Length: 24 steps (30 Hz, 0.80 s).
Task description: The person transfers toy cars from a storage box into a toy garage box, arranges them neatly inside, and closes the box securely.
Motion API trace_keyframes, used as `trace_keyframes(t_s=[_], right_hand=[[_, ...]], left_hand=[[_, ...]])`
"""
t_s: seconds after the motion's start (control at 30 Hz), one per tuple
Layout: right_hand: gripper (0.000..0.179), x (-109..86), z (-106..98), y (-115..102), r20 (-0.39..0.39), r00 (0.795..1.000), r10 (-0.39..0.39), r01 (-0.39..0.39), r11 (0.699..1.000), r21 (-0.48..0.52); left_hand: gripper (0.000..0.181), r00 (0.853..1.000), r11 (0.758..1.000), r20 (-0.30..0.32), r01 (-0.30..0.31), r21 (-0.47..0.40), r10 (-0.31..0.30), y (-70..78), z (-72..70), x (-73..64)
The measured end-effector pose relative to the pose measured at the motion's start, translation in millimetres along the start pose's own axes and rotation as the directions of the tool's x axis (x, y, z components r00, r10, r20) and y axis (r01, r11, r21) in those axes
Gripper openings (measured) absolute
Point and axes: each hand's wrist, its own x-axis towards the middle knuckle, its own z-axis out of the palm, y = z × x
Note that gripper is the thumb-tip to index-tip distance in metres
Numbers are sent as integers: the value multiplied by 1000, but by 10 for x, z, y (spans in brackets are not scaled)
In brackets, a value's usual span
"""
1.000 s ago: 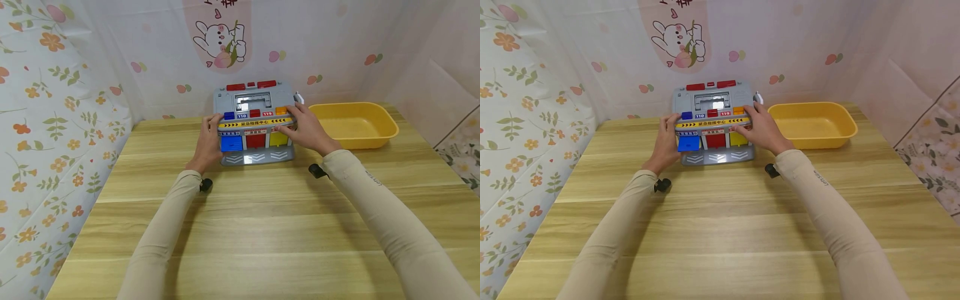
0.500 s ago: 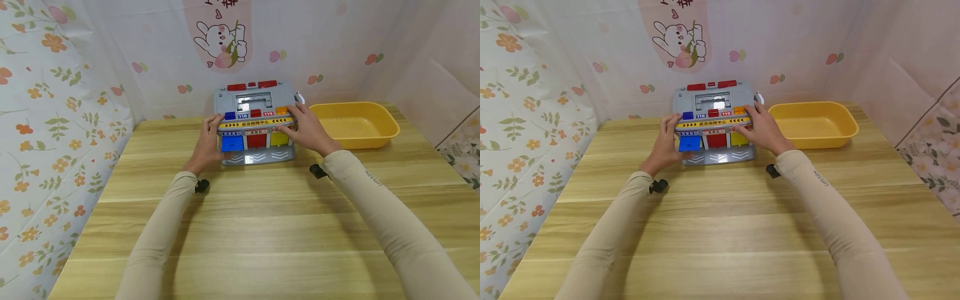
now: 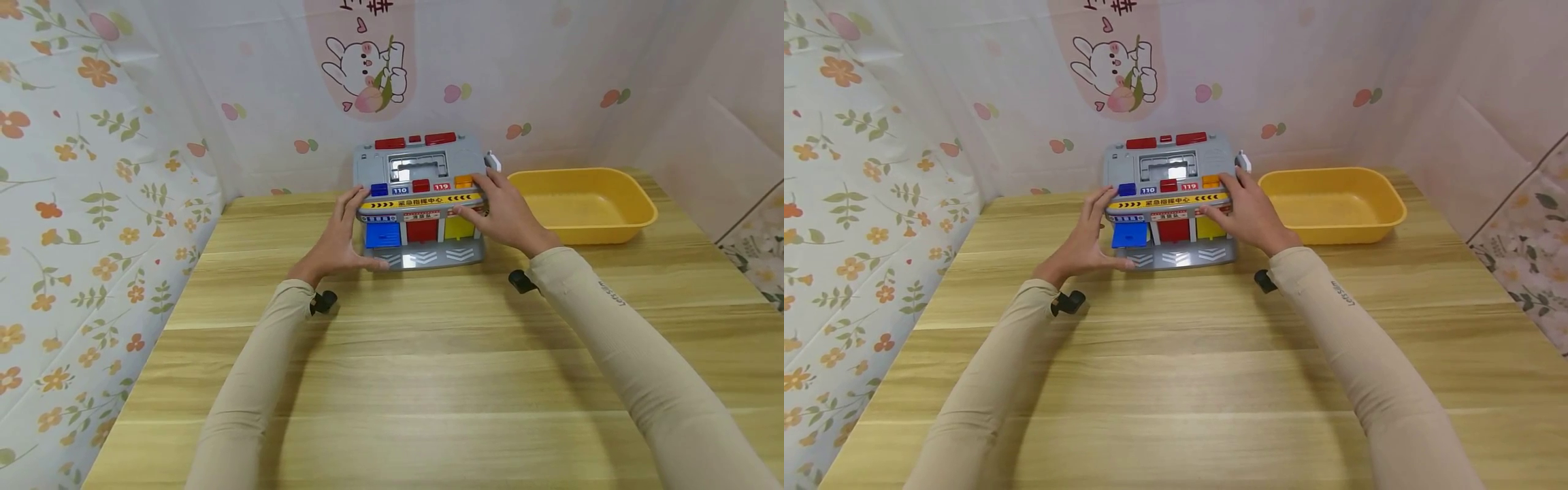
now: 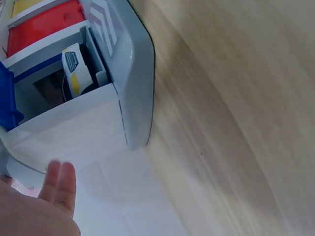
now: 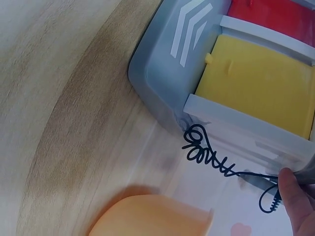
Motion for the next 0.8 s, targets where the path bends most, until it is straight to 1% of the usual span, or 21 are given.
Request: trace_keyframes(t_s=[0.07,0.13,0.33,0.4,0.53,0.63,0.8], right_hand=[[77,-3,-3,2,-1,1000,0,0,1000,0],[77,-4,-8,1,0,1000,-2,2,1000,-3],[77,-3,-12,-5,-4,1000,-9,9,1000,-11],[77,-3,-7,-1,-5,1000,-8,8,1000,-16],[76,-4,4,2,-11,1000,-12,12,1000,-16],[76,-3,10,7,-14,1000,-15,15,1000,-17],[75,-5,2,0,-14,1000,-14,13,1000,-27]], left_hand=[[132,1000,1000,2,15,-14,-15,15,-5,-2],[123,1000,999,-1,30,-20,-30,30,-10,-3],[82,998,998,-18,60,-31,-60,77,-30,-8],[75,997,997,-21,72,-28,-73,82,-30,-5],[77,995,995,-26,99,-19,-100,82,-18,8],[84,995,996,-34,94,-2,-94,59,-3,13],[97,995,996,-58,78,53,-75,28,31,27]])
